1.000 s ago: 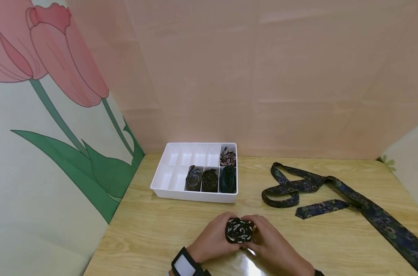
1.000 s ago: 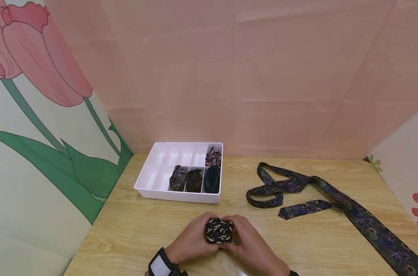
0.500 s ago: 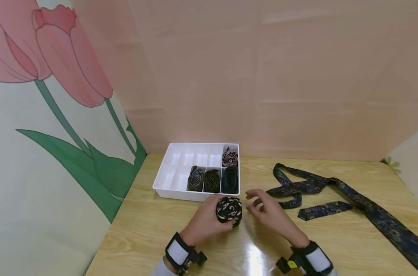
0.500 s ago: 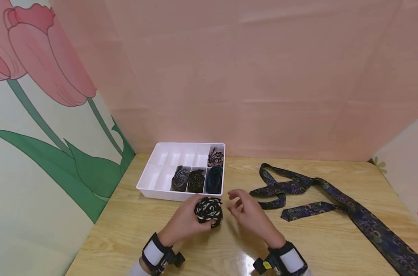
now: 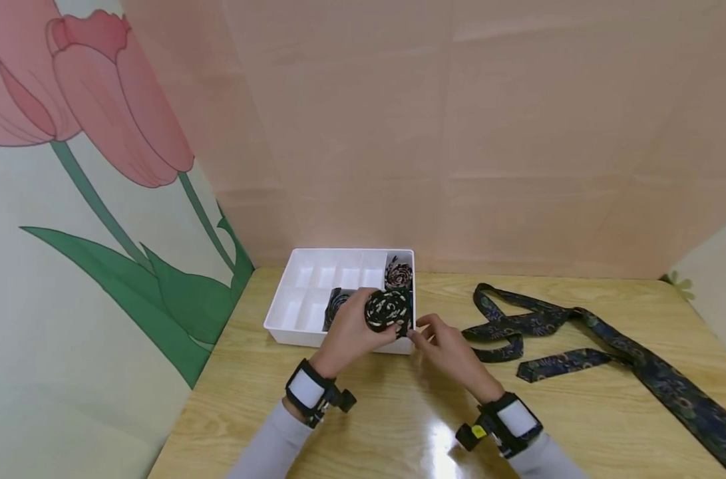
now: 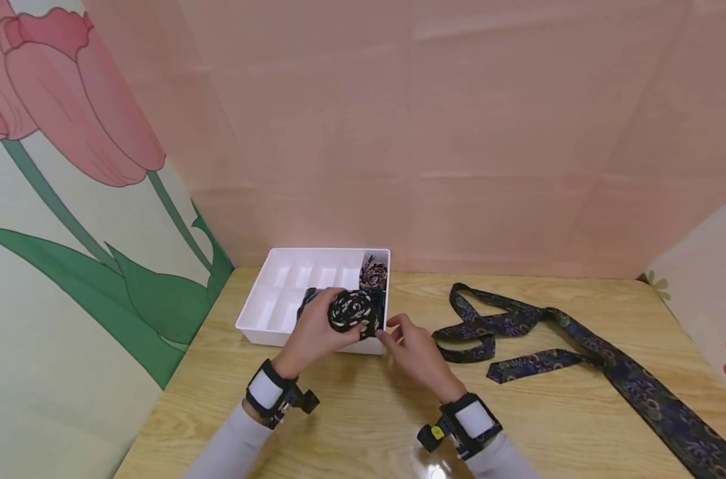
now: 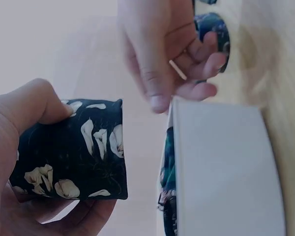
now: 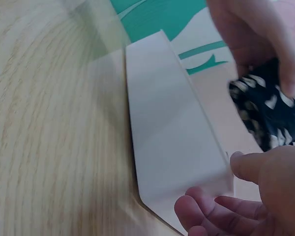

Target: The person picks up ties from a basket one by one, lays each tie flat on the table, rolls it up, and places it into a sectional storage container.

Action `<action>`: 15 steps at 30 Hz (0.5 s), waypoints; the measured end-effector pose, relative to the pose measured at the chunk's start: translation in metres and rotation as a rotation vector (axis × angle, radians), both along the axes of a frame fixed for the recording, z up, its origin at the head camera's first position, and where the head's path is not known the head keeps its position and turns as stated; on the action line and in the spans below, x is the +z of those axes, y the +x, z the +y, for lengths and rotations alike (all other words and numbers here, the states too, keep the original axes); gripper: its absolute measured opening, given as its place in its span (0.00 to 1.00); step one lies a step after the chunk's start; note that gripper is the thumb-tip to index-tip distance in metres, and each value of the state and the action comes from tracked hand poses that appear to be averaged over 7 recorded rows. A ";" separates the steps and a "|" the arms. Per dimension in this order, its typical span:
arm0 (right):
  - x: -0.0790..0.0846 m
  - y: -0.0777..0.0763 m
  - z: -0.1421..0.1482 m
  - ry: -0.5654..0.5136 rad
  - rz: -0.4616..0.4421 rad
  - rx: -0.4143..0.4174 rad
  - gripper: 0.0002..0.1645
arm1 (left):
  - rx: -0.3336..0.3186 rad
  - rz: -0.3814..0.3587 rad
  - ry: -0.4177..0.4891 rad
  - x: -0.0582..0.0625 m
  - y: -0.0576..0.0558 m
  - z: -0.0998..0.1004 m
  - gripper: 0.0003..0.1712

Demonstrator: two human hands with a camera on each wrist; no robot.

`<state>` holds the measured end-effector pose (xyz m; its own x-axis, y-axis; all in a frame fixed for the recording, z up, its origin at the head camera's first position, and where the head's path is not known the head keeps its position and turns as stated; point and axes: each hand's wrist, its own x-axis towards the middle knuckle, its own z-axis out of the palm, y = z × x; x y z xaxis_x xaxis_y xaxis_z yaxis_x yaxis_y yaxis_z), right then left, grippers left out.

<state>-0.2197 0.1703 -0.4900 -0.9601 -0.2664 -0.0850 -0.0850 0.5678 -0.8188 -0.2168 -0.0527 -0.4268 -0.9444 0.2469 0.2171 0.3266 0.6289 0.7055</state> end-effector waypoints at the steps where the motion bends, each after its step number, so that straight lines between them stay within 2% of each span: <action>1: 0.000 0.000 -0.001 -0.001 -0.001 -0.001 0.26 | 0.009 0.001 0.003 0.001 -0.004 0.000 0.38; 8: 0.001 -0.001 -0.006 0.004 -0.022 -0.017 0.23 | 0.068 -0.003 0.053 0.007 -0.031 -0.005 0.37; 15: 0.002 0.001 -0.010 -0.055 -0.043 -0.028 0.12 | 0.118 0.008 0.080 0.005 -0.056 -0.009 0.35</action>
<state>-0.2189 0.1602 -0.4882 -0.9631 -0.2445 -0.1122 -0.0339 0.5238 -0.8512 -0.2723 -0.0621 -0.4215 -0.9640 0.1161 0.2393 0.2597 0.6053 0.7524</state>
